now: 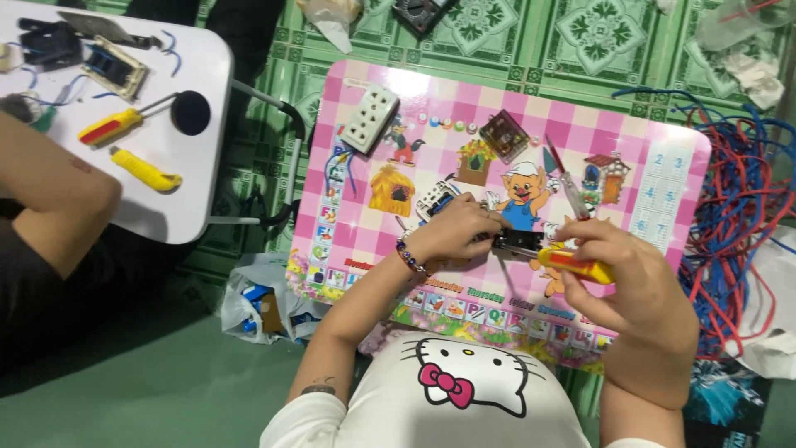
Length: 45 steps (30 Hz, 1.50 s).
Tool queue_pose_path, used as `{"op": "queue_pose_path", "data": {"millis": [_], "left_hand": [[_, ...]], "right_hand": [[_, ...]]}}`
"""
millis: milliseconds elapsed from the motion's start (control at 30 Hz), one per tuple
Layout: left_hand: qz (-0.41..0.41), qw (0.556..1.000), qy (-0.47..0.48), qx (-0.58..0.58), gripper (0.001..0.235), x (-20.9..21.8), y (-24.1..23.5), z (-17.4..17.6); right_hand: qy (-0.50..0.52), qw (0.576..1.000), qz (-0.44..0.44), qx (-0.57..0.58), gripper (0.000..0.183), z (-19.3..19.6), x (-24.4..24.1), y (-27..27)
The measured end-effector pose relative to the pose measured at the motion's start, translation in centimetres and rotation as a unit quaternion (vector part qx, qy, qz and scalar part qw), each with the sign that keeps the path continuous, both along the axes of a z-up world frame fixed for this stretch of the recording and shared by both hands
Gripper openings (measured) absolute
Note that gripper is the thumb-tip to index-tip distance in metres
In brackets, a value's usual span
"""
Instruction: The person uses a screwdriver to tighten screws on a white electrical socket and a black switch mounted on a pink cartoon-themed mat. They manipulate wires and components, occasionally picking up and setting down the tools.
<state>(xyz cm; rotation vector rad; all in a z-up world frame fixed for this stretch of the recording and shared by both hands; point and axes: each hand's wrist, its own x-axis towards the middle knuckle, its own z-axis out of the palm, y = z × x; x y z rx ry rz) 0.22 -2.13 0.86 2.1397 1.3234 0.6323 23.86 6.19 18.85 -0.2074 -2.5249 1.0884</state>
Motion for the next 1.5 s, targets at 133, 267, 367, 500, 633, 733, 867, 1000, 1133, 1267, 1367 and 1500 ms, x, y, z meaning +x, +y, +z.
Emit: {"op": "queue_pose_path", "data": {"millis": [133, 267, 367, 500, 633, 733, 867, 1000, 1133, 1267, 1367, 1500], "left_hand": [[-0.002, 1.000, 0.008, -0.008, 0.022, 0.1, -0.1, 0.0], [0.003, 1.000, -0.009, 0.005, 0.025, 0.3, -0.2, 0.2], [0.004, 1.000, -0.015, 0.013, 0.027, 0.3, -0.1, 0.0], [0.001, 0.999, -0.033, 0.033, 0.026, 0.3, 0.0, -0.2], [-0.003, 0.999, -0.033, 0.041, 0.020, 0.1, -0.1, -0.5], [-0.006, 0.998, -0.032, 0.045, 0.021, 0.0, 0.0, -0.4], [-0.006, 0.999, -0.033, 0.036, 0.022, -0.1, 0.0, -0.1], [-0.009, 0.998, -0.040, 0.044, 0.023, -0.1, 0.0, -0.1], [-0.005, 0.998, -0.043, 0.047, 0.022, -0.2, 0.0, 0.0], [0.002, 0.997, -0.058, 0.059, 0.023, -0.3, -0.1, 0.1], [0.008, 0.994, -0.076, 0.077, 0.019, -0.3, 0.0, 0.1], [0.019, 0.989, -0.117, 0.087, 0.018, -0.3, 0.1, 0.6]], "right_hand": [[0.002, 0.985, -0.132, 0.115, 0.055, -0.5, 0.3, -1.6], [0.036, 0.980, -0.173, 0.096, 0.039, 0.1, -0.1, -2.7], [0.006, 0.981, -0.174, 0.082, 0.039, 1.0, 0.1, -3.0], [-0.049, 0.992, -0.110, 0.037, 0.046, 1.7, 0.7, -2.6], [-0.071, 0.985, -0.145, 0.053, 0.043, 1.6, 1.3, -2.8], [-0.043, 0.983, -0.173, 0.050, 0.043, 1.8, 0.7, -3.6], [-0.030, 0.980, -0.192, 0.049, 0.037, 1.5, 0.4, -4.1], [-0.055, 0.984, -0.162, 0.045, 0.027, 0.4, 0.1, -3.8], [0.020, 0.982, -0.175, 0.067, 0.027, 0.8, -0.9, -3.7], [0.270, 0.944, -0.191, -0.007, 0.036, -4.7, 5.2, -2.0], [0.241, 0.934, -0.262, 0.025, 0.028, -7.8, 15.3, -0.8], [0.373, 0.802, -0.462, 0.061, 0.018, -9.8, 10.7, 0.5]]}}
